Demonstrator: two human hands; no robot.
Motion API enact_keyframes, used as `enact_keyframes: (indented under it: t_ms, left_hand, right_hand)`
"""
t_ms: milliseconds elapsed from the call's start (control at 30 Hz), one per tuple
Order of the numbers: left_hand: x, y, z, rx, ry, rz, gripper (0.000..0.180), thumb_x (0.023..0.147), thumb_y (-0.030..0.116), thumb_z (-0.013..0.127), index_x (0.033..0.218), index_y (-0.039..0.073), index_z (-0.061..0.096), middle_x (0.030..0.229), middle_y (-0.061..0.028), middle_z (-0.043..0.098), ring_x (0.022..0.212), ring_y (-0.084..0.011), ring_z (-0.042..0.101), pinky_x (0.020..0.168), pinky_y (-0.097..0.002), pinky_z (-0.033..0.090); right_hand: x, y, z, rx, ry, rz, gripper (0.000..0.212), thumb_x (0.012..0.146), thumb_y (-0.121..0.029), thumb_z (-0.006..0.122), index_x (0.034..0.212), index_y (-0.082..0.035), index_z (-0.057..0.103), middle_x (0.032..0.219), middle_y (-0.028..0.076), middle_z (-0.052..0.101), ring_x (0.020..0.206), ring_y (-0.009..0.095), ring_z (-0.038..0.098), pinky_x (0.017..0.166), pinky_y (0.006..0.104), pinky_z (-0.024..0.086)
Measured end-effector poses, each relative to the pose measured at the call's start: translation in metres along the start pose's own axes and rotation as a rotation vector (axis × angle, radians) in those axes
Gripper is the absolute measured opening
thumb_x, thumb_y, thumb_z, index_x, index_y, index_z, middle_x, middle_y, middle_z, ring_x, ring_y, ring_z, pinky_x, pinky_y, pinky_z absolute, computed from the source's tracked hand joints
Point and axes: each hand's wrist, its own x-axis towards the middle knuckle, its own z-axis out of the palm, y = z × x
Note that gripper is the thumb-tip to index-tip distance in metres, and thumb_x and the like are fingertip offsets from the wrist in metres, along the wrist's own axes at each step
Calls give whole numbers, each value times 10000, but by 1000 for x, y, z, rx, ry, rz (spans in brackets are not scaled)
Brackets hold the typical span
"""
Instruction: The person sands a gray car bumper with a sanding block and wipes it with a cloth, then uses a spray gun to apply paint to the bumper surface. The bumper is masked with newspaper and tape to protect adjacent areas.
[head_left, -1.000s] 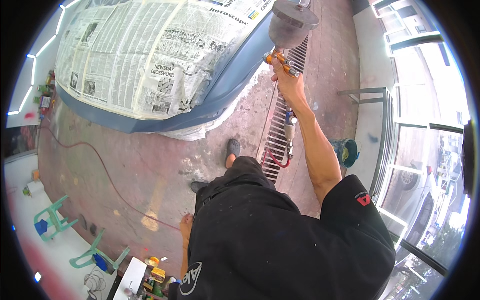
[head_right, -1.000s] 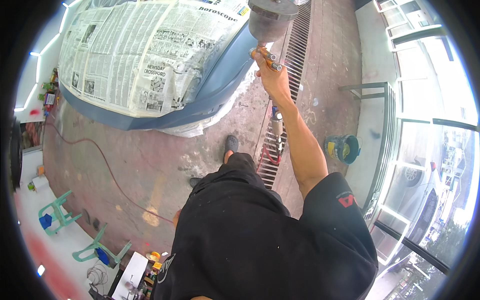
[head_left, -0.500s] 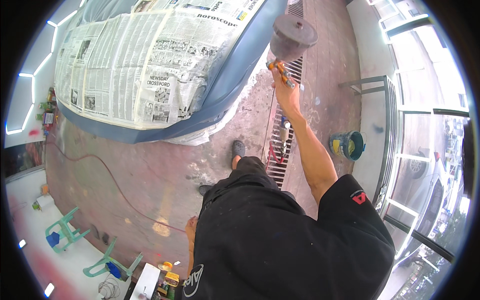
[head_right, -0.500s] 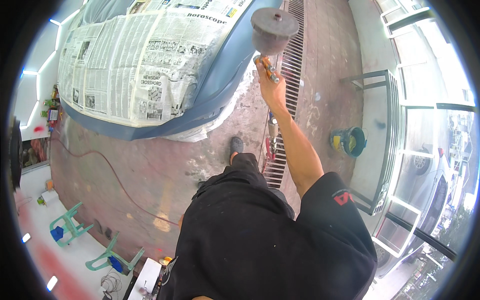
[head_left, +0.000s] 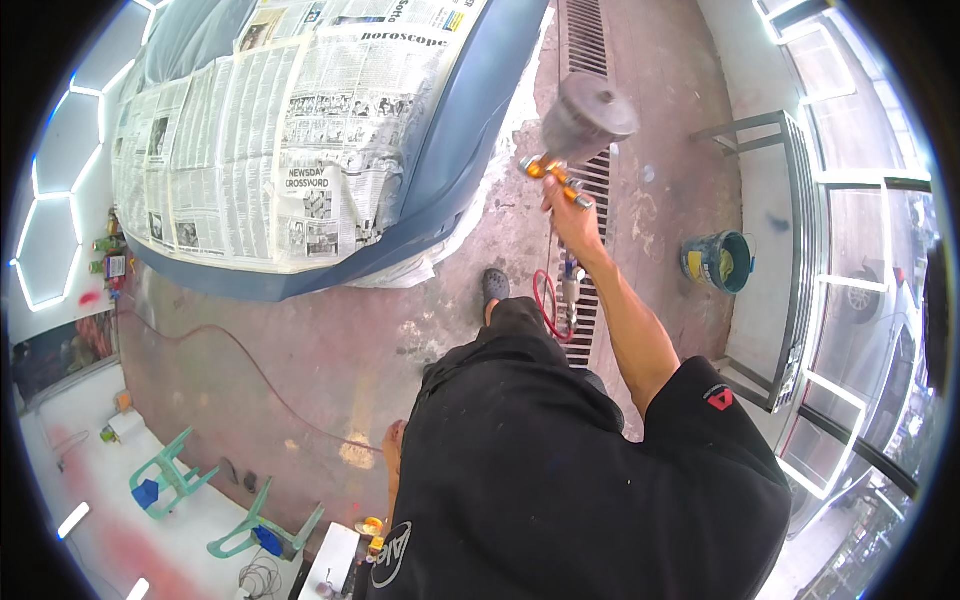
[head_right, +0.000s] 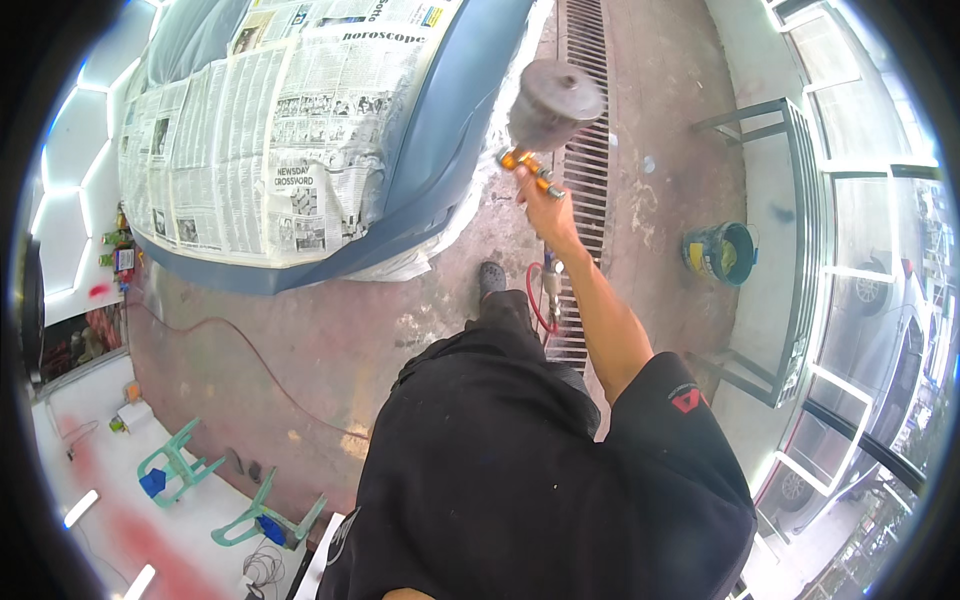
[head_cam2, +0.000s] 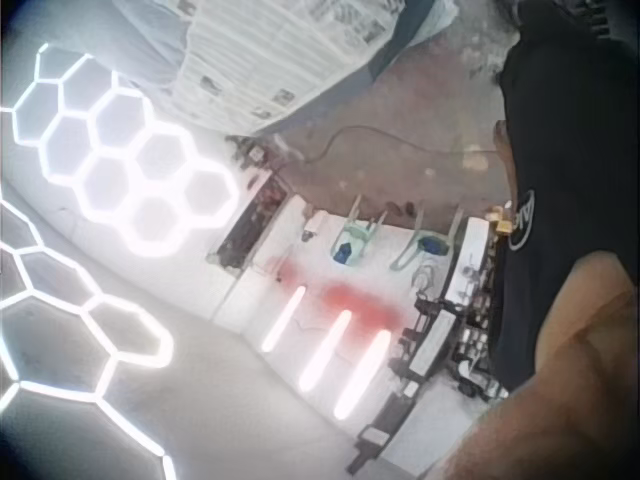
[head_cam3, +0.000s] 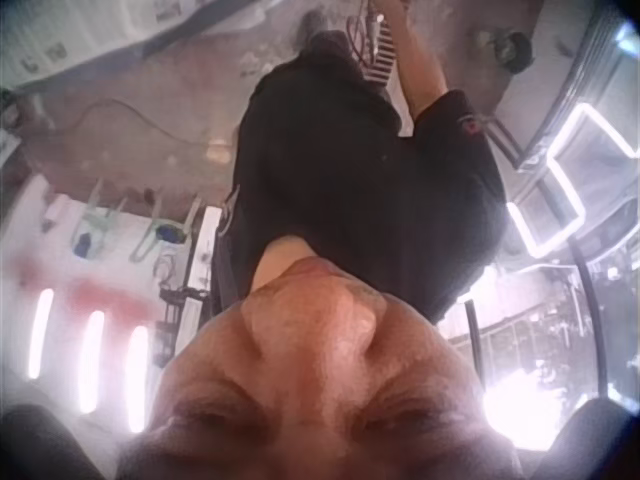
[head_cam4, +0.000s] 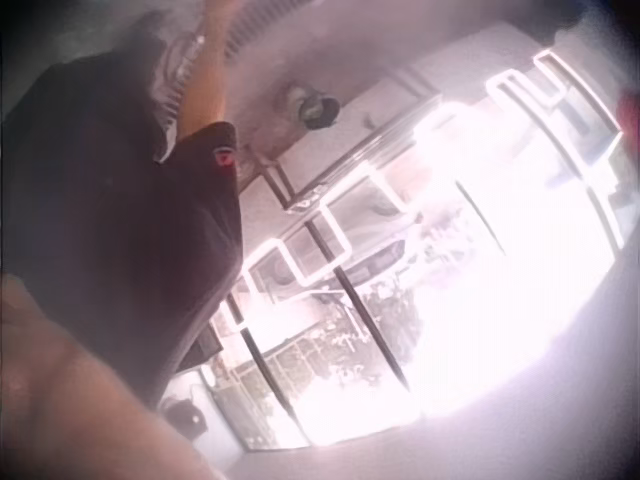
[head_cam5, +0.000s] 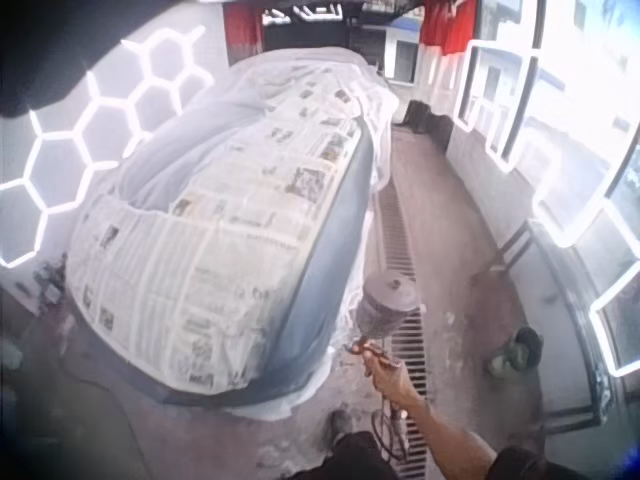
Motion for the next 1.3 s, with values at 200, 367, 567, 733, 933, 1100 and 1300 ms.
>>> enact_keyframes:
  t_ms: [200,367,567,733,933,1100,1300]
  left_hand:
    - [-14,58,11,17,35,5,539,1102,385,708,1372,-81,734,1175,-198,821,1111,-238,758,1001,-387,580]
    - [-11,-7,31,-46,49,-47,521,1109,388,720,1366,-64,744,1177,-182,830,1087,-227,770,971,-386,597]
    - [-15,-114,36,4,50,-65,522,1126,422,711,1361,-41,754,1184,-172,835,1078,-226,778,965,-387,602]
    - [-59,-112,27,-54,83,-103,513,1158,417,657,1389,-33,741,1205,-200,826,1111,-262,777,988,-399,591]
    - [-84,-93,10,-173,35,-148,489,1179,368,621,1407,-53,721,1205,-209,822,1117,-264,773,991,-407,583]
    - [-117,-112,-25,-109,92,-176,441,1147,321,645,1350,-56,749,1154,-171,819,1042,-253,762,949,-396,586]
    - [-142,-170,-60,-323,93,-202,381,1106,245,636,1303,-55,765,971,-65,718,843,-150,655,801,-330,541]
  right_hand:
    - [-3,3,6,145,144,-117,445,1142,-472,708,1166,-34,787,775,-19,653,707,50,527,606,287,414]
    - [-30,44,33,57,76,-160,418,1150,-427,705,1144,-17,786,832,-24,684,776,55,562,705,271,454]
    - [-94,61,76,152,-215,-109,290,1136,-301,748,1112,-12,761,835,-61,639,792,48,541,691,278,454]
    - [-137,97,91,88,-375,-54,290,1132,-290,749,1155,-1,752,971,7,729,882,76,629,782,274,504]
    - [-166,243,68,142,-121,-180,298,1115,-260,751,1257,1,723,1073,71,741,996,159,681,896,367,547]
    - [-251,198,52,-347,-151,-149,275,1111,-276,715,1187,-13,739,900,116,736,882,185,648,796,423,537]
    - [-322,185,52,-456,-308,57,313,1164,-360,675,1068,-62,685,826,-19,609,785,115,586,713,338,494]
